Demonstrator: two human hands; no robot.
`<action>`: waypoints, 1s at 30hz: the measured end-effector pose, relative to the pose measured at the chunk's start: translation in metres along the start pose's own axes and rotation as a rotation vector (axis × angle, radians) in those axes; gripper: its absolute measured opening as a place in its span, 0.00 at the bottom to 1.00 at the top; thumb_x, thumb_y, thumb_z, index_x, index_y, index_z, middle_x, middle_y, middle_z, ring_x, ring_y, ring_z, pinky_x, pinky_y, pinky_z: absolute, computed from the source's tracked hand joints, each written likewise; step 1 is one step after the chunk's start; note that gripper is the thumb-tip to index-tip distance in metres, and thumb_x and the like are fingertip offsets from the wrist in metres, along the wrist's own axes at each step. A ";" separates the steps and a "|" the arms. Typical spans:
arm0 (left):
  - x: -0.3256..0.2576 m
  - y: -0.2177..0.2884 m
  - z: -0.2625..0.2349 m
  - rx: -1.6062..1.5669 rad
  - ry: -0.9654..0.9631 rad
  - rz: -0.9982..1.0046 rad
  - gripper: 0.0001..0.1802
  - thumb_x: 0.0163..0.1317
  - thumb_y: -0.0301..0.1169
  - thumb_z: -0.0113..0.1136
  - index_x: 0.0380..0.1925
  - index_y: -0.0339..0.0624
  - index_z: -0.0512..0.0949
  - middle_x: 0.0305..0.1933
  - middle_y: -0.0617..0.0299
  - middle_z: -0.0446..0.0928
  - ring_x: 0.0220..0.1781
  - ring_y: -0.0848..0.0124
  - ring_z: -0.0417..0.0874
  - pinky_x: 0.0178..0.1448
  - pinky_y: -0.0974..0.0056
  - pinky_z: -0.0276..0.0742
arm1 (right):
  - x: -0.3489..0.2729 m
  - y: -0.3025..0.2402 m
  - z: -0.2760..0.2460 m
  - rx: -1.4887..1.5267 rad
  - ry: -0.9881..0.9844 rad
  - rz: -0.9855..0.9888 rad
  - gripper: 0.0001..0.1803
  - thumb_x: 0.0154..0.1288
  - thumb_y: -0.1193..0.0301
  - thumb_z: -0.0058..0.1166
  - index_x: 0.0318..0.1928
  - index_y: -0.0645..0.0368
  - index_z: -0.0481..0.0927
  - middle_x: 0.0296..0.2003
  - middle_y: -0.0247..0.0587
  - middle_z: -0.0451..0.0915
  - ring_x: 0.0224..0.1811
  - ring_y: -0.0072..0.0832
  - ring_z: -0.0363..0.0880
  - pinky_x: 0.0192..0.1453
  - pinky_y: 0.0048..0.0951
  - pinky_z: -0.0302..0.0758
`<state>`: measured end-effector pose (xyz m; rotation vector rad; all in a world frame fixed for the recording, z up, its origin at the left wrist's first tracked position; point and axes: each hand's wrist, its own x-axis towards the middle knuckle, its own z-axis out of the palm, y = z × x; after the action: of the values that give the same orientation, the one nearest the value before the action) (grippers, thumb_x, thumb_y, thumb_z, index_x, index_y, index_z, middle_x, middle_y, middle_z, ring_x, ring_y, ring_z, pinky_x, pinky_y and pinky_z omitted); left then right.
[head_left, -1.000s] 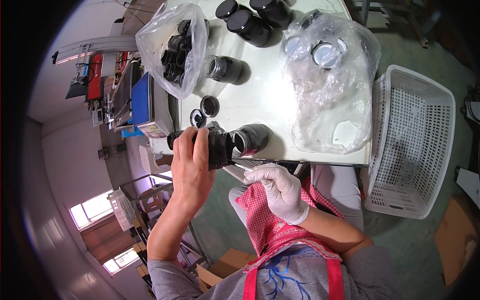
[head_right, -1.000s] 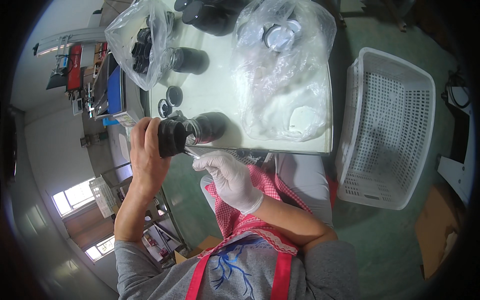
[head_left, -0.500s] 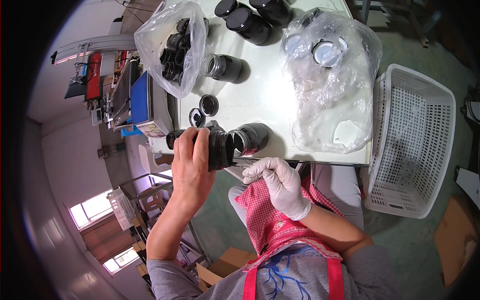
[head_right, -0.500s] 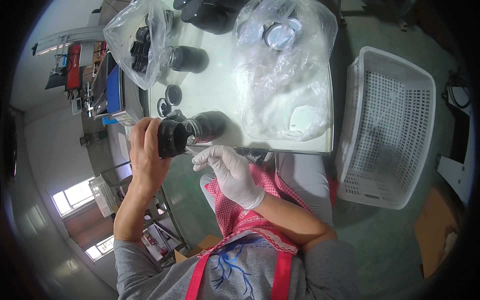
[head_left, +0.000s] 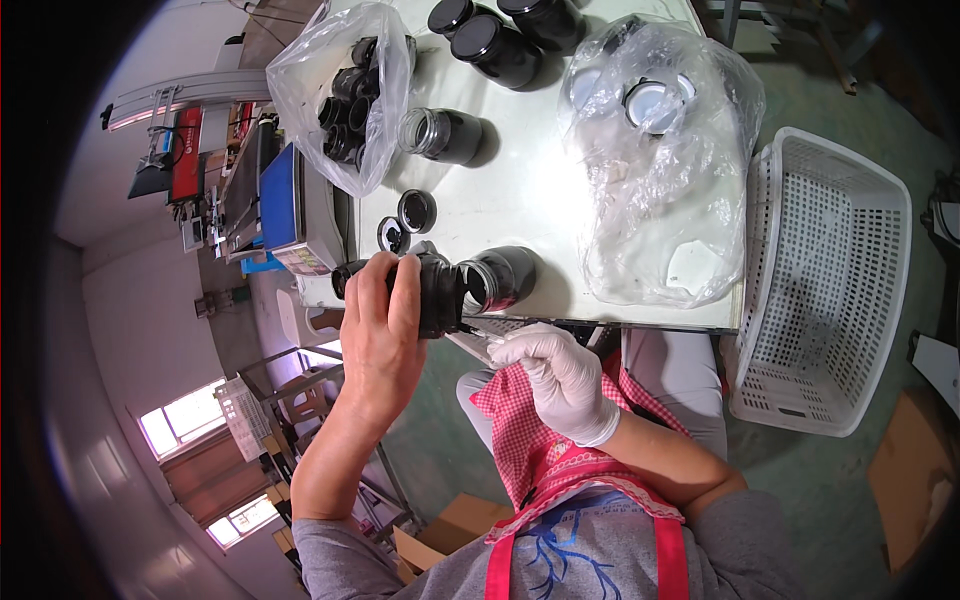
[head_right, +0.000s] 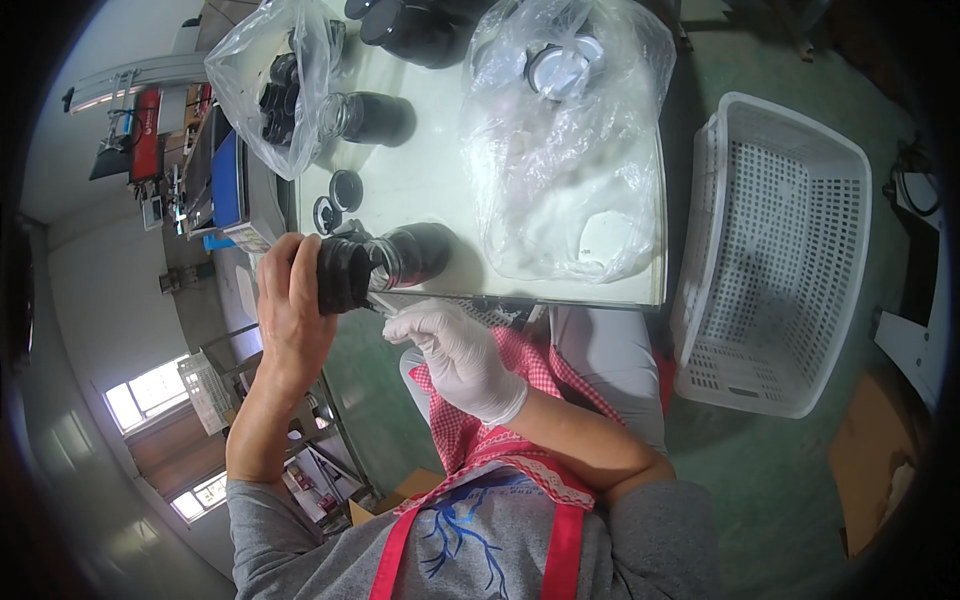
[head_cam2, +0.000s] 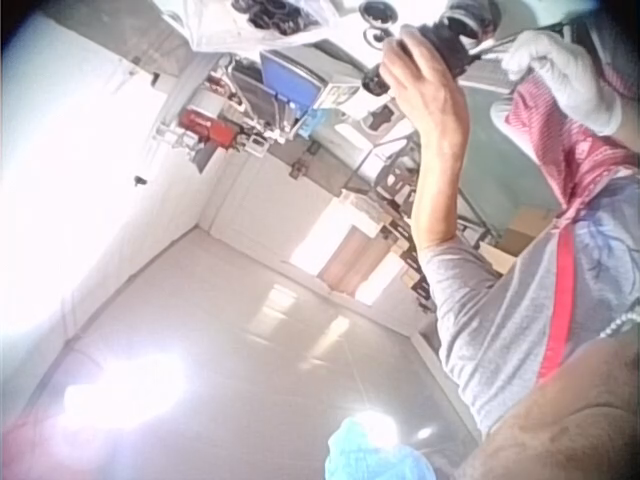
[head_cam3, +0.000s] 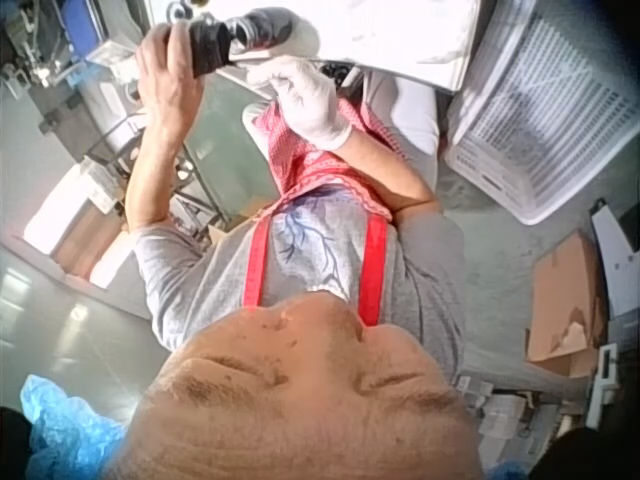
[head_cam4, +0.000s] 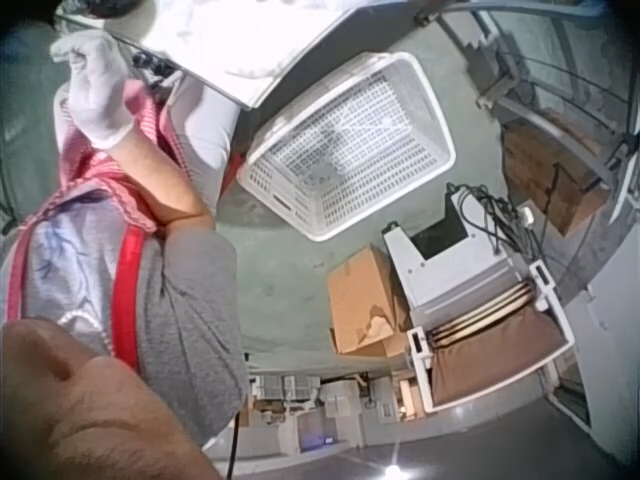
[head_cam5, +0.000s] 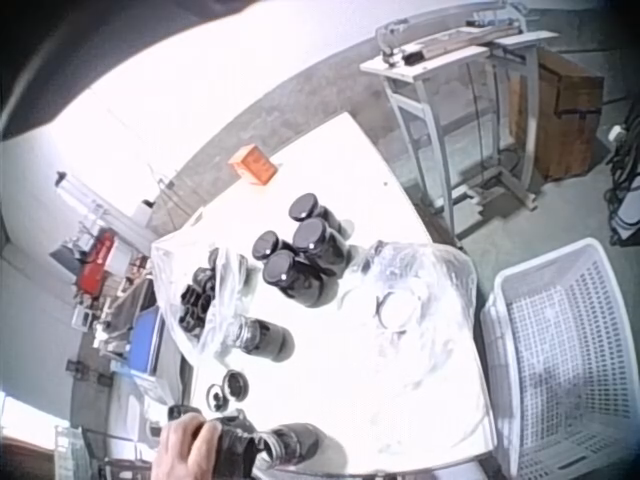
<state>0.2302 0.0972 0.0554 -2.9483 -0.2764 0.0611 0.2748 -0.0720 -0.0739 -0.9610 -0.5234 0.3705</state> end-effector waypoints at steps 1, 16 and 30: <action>0.001 0.000 -0.002 0.015 0.015 0.029 0.44 0.40 0.12 0.70 0.63 0.37 0.69 0.59 0.45 0.71 0.57 0.44 0.76 0.59 0.47 0.76 | 0.000 0.001 0.000 0.059 0.014 0.025 0.04 0.77 0.76 0.51 0.44 0.61 0.78 0.39 0.42 0.84 0.42 0.33 0.86 0.49 0.30 0.82; -0.001 0.008 -0.001 0.091 -0.011 0.107 0.47 0.37 0.10 0.67 0.65 0.38 0.68 0.61 0.45 0.69 0.57 0.44 0.76 0.58 0.46 0.77 | -0.001 0.000 0.002 -0.102 -0.057 -0.035 0.04 0.76 0.77 0.52 0.45 0.60 0.79 0.39 0.46 0.85 0.41 0.40 0.87 0.45 0.33 0.83; 0.000 0.002 -0.005 0.121 0.039 0.097 0.39 0.46 0.12 0.61 0.64 0.37 0.70 0.60 0.44 0.70 0.56 0.46 0.76 0.53 0.49 0.80 | -0.003 -0.007 -0.005 -0.118 -0.026 -0.103 0.06 0.75 0.78 0.52 0.47 0.61 0.81 0.41 0.45 0.84 0.43 0.40 0.87 0.48 0.34 0.83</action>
<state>0.2306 0.0939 0.0602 -2.8374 -0.1191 0.0320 0.2760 -0.0802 -0.0710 -1.0393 -0.6213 0.2621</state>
